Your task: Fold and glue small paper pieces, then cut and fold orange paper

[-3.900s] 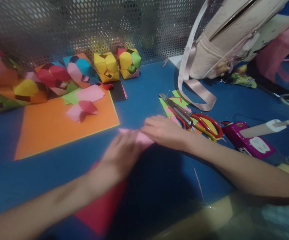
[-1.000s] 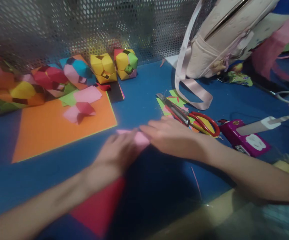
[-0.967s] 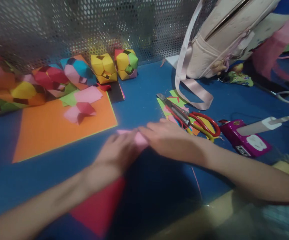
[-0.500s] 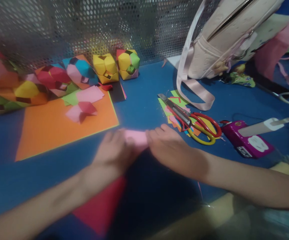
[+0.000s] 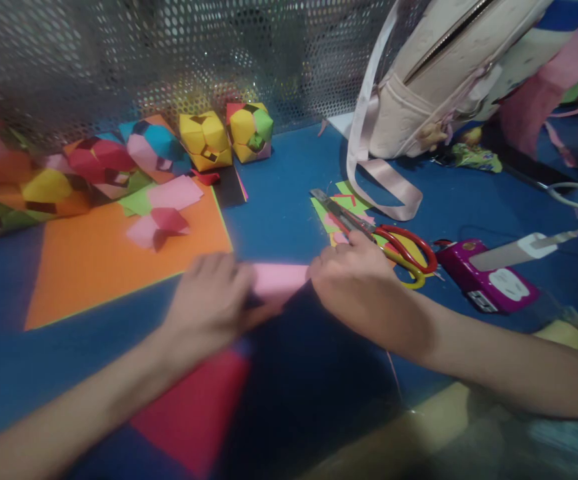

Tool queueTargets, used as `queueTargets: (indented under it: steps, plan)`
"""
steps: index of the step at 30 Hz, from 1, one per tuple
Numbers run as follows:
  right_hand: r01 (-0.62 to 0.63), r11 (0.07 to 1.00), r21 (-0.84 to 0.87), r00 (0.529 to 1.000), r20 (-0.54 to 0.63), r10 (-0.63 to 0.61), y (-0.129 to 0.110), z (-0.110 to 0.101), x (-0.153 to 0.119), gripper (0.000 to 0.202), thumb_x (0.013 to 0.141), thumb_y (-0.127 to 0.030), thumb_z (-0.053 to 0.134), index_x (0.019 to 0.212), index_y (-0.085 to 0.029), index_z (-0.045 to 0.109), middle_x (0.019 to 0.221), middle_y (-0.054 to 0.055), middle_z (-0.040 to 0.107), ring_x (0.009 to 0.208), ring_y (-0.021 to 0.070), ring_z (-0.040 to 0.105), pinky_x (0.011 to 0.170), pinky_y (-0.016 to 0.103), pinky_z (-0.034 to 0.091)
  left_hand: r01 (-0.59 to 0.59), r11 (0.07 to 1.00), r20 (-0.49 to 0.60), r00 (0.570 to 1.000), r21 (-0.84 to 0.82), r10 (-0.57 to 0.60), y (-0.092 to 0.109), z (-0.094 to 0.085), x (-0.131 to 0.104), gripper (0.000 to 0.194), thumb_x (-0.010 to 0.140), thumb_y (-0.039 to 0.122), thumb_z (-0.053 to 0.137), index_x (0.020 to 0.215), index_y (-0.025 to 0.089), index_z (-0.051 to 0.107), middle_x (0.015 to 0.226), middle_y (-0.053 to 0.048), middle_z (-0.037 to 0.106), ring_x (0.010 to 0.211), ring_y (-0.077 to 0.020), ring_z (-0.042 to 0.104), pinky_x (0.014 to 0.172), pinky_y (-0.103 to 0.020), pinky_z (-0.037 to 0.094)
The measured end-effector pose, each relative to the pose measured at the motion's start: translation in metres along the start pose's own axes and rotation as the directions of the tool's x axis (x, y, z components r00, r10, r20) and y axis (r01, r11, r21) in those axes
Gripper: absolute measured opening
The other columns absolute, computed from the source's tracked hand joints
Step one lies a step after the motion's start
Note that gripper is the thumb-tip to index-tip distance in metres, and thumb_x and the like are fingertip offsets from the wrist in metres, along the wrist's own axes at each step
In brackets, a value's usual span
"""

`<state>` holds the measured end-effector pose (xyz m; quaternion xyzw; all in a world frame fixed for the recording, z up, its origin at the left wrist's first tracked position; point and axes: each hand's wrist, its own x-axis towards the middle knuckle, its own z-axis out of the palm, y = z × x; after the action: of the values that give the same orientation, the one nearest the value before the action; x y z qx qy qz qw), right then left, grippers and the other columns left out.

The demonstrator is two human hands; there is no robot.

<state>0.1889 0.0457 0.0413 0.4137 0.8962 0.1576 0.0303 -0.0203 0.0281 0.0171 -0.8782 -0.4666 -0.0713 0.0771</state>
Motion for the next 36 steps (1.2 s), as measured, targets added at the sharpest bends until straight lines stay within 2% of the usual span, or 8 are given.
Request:
queueTargets:
  steps: [6,12,16,20,24,28,33,36]
  plan:
    - [0.013,0.999,0.030,0.996,-0.091,-0.010,0.006,0.007,0.002,0.028,0.083,-0.003,0.038,0.071,-0.013,0.061,0.068,0.013,0.065,0.059,0.0218,0.054,0.070,0.038,0.030,-0.110,0.980,-0.021,0.994,-0.164,0.108,-0.005,0.011,-0.001,0.056,0.080,0.051,0.063,0.117,0.011,0.052,0.132,-0.024,0.053,0.121,-0.0399,0.049,0.094,-0.054,0.043]
    - [0.021,0.995,0.098,0.999,0.034,-0.025,0.009,0.004,0.009,0.024,0.083,-0.004,0.041,0.076,-0.012,0.063,0.075,0.013,0.067,0.065,0.0227,0.057,0.069,0.036,0.028,-0.162,0.974,-0.145,0.980,-0.156,0.140,-0.006,0.022,0.003,0.023,0.089,0.037,0.052,0.093,0.015,0.056,0.101,-0.017,0.068,0.092,-0.0289,0.064,0.072,-0.041,0.052]
    - [0.028,0.992,0.125,0.995,0.089,-0.040,0.009,0.003,0.011,0.025,0.085,-0.005,0.040,0.079,-0.012,0.063,0.077,0.014,0.066,0.067,0.0231,0.057,0.069,0.037,0.028,-0.191,0.976,-0.210,0.964,-0.108,0.165,-0.006,0.019,0.005,0.019,0.090,0.032,0.049,0.084,0.016,0.057,0.088,-0.013,0.069,0.081,-0.0257,0.065,0.064,-0.037,0.050]
    - [0.050,0.988,0.147,0.998,0.032,-0.055,0.007,0.005,0.009,0.024,0.086,-0.007,0.040,0.078,-0.013,0.062,0.077,0.013,0.065,0.069,0.0230,0.056,0.069,0.037,0.027,-0.190,0.977,-0.247,0.956,-0.102,0.160,-0.006,0.020,0.005,0.020,0.091,0.029,0.047,0.078,0.016,0.057,0.079,-0.010,0.069,0.073,-0.0234,0.065,0.060,-0.035,0.049]
    - [0.138,0.973,0.186,0.990,-0.047,-0.132,0.006,0.004,0.009,0.018,0.086,-0.012,0.045,0.083,-0.013,0.063,0.084,0.012,0.064,0.079,0.0245,0.053,0.067,0.036,0.026,-0.127,0.985,-0.195,0.975,-0.119,0.102,-0.007,0.022,0.003,0.024,0.093,0.032,0.044,0.083,0.017,0.059,0.081,-0.009,0.070,0.076,-0.0235,0.066,0.063,-0.035,0.051]
    - [0.199,0.953,0.230,0.980,-0.055,-0.192,0.007,0.007,0.012,0.018,0.088,-0.015,0.046,0.092,-0.013,0.064,0.094,0.011,0.065,0.085,0.0251,0.052,0.070,0.036,0.027,-0.025,0.985,-0.120,0.993,-0.169,0.005,-0.007,0.020,0.001,0.026,0.092,0.032,0.041,0.097,0.016,0.060,0.103,-0.014,0.070,0.088,-0.0263,0.068,0.071,-0.037,0.054]
    - [0.197,0.949,0.247,0.977,-0.135,-0.168,0.008,0.026,0.019,0.019,0.091,-0.015,0.045,0.089,-0.012,0.064,0.090,0.012,0.065,0.083,0.0232,0.053,0.071,0.035,0.027,0.039,0.967,-0.062,0.996,-0.251,-0.057,-0.007,0.019,0.000,0.040,0.082,0.033,0.051,0.118,0.015,0.055,0.122,-0.016,0.064,0.108,-0.0311,0.063,0.087,-0.043,0.052]
    - [0.180,0.946,0.269,0.973,-0.188,-0.132,0.008,0.033,0.022,0.022,0.093,-0.017,0.044,0.088,-0.011,0.065,0.090,0.012,0.066,0.083,0.0229,0.055,0.074,0.036,0.029,0.086,0.951,-0.006,0.996,-0.297,-0.091,-0.007,0.020,0.002,0.038,0.084,0.037,0.050,0.114,0.015,0.056,0.116,-0.016,0.066,0.103,-0.0308,0.064,0.084,-0.043,0.052]
